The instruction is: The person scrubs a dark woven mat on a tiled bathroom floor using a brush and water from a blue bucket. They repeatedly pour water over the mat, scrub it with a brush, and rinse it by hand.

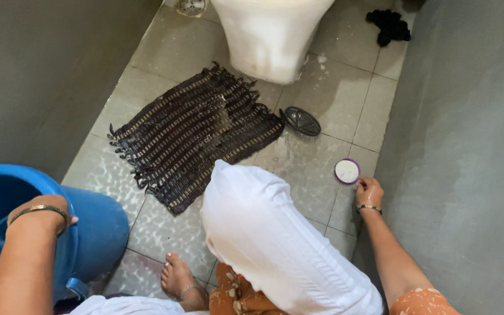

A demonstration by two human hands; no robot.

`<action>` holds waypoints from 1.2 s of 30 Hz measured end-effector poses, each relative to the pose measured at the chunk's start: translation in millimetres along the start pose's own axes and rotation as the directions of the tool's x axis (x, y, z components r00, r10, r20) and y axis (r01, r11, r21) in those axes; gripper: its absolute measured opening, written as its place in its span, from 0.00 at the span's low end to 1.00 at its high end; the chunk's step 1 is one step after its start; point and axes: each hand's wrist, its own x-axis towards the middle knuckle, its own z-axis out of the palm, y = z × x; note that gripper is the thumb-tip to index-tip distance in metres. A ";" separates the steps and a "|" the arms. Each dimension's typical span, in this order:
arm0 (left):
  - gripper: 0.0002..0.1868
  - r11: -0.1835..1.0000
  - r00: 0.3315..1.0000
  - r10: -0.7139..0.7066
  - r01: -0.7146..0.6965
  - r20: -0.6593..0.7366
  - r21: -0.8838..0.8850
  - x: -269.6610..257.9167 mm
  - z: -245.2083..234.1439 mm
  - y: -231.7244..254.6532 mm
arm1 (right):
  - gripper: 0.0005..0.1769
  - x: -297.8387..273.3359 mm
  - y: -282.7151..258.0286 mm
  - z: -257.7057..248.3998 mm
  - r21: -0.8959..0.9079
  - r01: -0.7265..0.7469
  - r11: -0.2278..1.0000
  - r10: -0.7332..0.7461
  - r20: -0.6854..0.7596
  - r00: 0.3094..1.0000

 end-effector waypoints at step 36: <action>0.25 0.990 0.996 0.078 -0.082 -0.040 -0.111 -11.9 -3.2 12.5 | 0.10 23.8 30.1 21.9 -0.252 0.461 0.851 -0.386 0.297 0.874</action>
